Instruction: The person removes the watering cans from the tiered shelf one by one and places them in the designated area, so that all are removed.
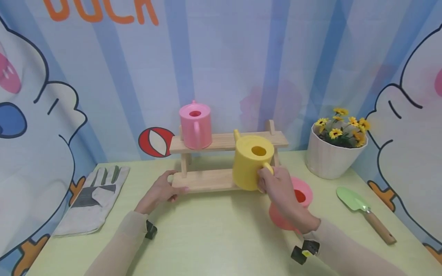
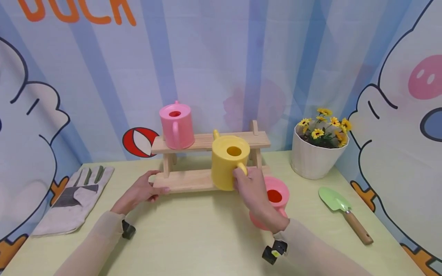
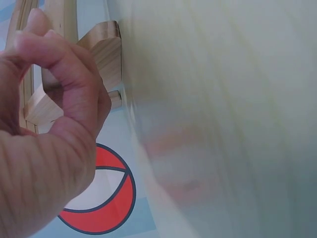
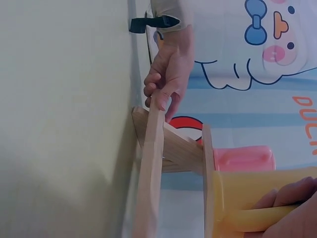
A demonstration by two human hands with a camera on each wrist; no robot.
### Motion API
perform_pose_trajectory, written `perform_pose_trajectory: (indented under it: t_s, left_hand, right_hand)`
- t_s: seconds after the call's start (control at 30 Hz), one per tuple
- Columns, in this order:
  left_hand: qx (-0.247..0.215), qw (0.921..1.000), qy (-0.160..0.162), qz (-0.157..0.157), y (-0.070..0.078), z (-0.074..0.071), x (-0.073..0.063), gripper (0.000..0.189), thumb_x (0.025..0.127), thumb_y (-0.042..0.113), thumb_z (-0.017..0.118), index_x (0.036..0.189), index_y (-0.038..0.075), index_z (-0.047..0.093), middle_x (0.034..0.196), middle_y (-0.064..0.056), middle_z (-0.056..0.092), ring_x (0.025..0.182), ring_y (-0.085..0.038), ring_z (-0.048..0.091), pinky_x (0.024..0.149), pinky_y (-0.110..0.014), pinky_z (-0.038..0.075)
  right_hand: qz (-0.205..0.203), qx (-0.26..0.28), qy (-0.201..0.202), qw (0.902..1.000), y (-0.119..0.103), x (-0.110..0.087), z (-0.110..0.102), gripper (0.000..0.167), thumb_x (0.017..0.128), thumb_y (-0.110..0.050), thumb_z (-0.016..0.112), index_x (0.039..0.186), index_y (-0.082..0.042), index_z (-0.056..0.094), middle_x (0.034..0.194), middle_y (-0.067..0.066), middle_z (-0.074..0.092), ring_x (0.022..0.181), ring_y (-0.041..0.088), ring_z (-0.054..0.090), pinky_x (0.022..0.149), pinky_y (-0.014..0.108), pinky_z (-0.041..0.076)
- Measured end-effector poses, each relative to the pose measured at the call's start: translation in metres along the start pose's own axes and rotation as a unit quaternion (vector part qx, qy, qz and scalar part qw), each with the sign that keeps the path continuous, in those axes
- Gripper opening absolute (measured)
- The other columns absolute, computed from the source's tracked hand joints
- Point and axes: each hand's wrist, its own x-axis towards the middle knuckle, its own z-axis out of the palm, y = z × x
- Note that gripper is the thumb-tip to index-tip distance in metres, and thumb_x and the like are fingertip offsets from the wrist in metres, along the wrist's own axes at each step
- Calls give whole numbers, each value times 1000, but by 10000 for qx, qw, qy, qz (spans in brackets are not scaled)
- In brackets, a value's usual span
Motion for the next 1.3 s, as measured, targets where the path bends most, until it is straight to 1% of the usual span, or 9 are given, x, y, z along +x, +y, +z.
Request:
perform_pose_trajectory:
  t_s: [0.17,0.4,0.47,0.63,0.83,1.03,1.2,1.3]
  left_hand:
    - [12,10000,5,-2,0,0,0,96,95,28,87,167,7,26,82,-4,64,64,-14,57,64,-28,50]
    - [7,10000,-34,3,1,-1,0,96,96,28,86,168,7,26,83,-6,65,65,-15,58,65,-28,50]
    - [-18,10000,-23,2,1,-1,1,97,95,27,87,168,6,26,82,-6,65,64,-14,58,64,-28,50]
    - [-31,10000,-2,-35,1,-2,3,98,95,25,87,168,5,25,80,-4,64,61,-12,57,62,-26,50]
    - [-18,10000,-28,-71,-1,0,4,99,95,26,87,169,5,24,80,-4,63,61,-12,57,62,-27,50]
    - [-42,10000,-31,-42,-1,0,4,99,95,25,88,169,5,25,80,-4,62,61,-12,56,61,-27,49]
    - [-27,10000,-25,-31,0,-1,3,99,95,24,87,168,5,25,82,-5,63,61,-13,56,62,-27,49]
    - [-23,10000,-17,-40,1,-1,2,98,95,24,87,168,5,25,83,-6,63,62,-13,57,62,-27,50]
  right_hand:
    - [183,3,94,9998,5,-8,0,36,107,-16,50,72,-10,48,60,-1,47,65,20,49,70,27,46]
    - [285,163,-18,9995,13,-22,1,38,107,-16,52,70,-10,46,61,0,46,67,20,49,70,27,46]
    - [257,119,-45,9996,15,-26,1,38,107,-15,52,70,-9,47,61,1,46,66,20,48,69,27,45]
    - [266,-123,-11,9996,22,-33,1,39,107,-15,52,70,-8,47,60,2,46,62,19,44,62,26,39]
    - [425,-335,74,9985,32,-41,0,39,108,-17,55,71,-8,50,62,3,50,64,21,49,63,26,42]
    - [496,-405,156,9978,41,-44,1,40,107,-15,56,69,-8,49,59,2,49,60,19,47,59,25,39]
    - [695,-408,180,9966,46,-47,2,40,107,-17,57,69,-9,50,59,1,49,61,19,47,59,25,39]
    - [744,-342,210,9964,50,-49,3,40,107,-15,57,67,-9,50,58,0,48,60,17,45,57,24,37]
